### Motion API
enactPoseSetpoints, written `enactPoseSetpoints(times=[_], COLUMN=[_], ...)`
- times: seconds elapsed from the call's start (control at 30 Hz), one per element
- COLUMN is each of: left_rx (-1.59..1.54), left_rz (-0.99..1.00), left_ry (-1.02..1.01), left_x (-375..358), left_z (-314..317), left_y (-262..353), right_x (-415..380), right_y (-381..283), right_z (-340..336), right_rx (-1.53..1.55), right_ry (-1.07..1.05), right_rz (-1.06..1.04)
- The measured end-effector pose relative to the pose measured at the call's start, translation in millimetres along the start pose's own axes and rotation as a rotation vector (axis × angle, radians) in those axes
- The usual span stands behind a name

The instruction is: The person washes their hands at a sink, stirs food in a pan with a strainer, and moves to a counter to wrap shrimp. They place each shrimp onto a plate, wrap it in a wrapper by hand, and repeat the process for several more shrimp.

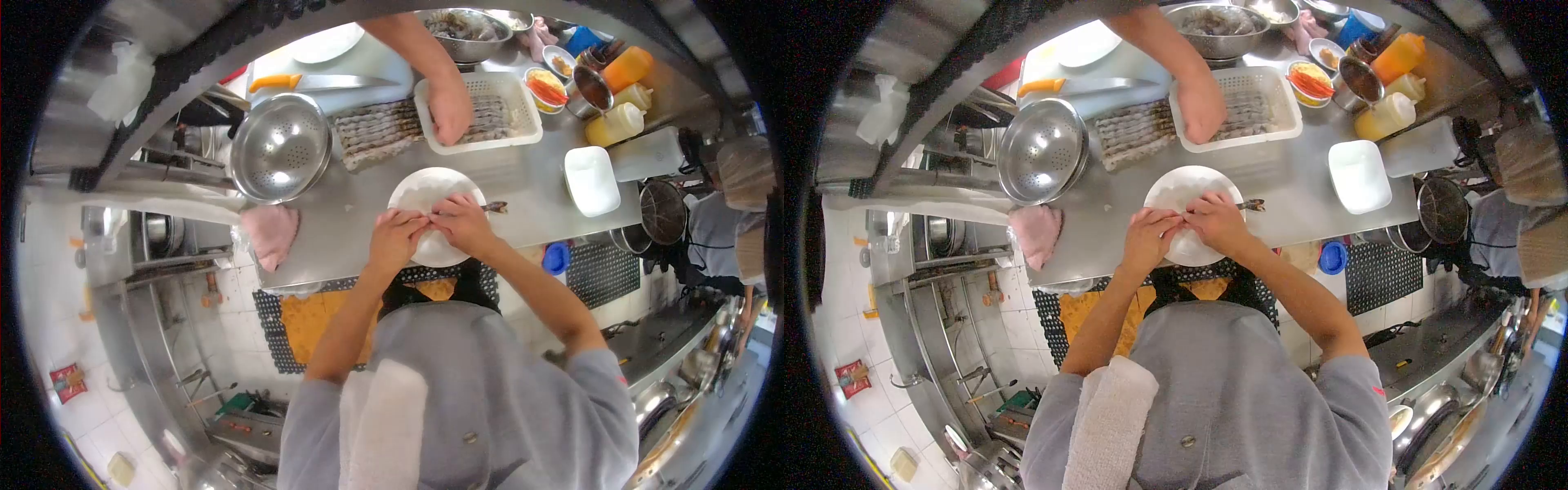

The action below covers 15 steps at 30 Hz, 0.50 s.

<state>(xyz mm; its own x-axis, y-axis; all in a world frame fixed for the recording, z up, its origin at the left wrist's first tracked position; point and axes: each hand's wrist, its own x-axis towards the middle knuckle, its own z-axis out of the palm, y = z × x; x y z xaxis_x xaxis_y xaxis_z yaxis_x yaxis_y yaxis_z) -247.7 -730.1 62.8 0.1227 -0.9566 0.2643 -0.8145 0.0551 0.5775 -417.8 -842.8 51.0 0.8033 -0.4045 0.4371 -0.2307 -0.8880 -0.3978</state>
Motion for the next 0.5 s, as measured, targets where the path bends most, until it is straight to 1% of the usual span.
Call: enactPoseSetpoints(times=[0.07,0.13,0.3,0.37,0.4,0.43,0.5], left_rx=[-0.012,-0.030,-0.047,-0.080,-0.090,-0.099,-0.081], left_rz=[-0.001,0.047,0.034,0.026,-0.019,-0.062,-0.055], left_ry=[0.025,0.073,0.097,0.097,0.077,0.062,0.084], left_x=[-2,-5,-6,-6,-11,-10,-2], left_z=[2,4,8,6,5,4,-8], left_y=[-1,-3,-5,-6,-11,-14,3], right_x=[0,0,0,4,4,2,-14], right_y=[-1,-3,-4,-2,2,10,26], right_z=[1,2,2,-14,-22,-29,-42], right_rx=[-0.009,-0.015,-0.034,0.012,0.061,0.053,-0.048], right_ry=[-0.004,-0.005,-0.030,-0.023,-0.016,-0.011,0.012], right_rz=[-0.009,-0.014,0.008,0.025,0.041,0.036,0.024])
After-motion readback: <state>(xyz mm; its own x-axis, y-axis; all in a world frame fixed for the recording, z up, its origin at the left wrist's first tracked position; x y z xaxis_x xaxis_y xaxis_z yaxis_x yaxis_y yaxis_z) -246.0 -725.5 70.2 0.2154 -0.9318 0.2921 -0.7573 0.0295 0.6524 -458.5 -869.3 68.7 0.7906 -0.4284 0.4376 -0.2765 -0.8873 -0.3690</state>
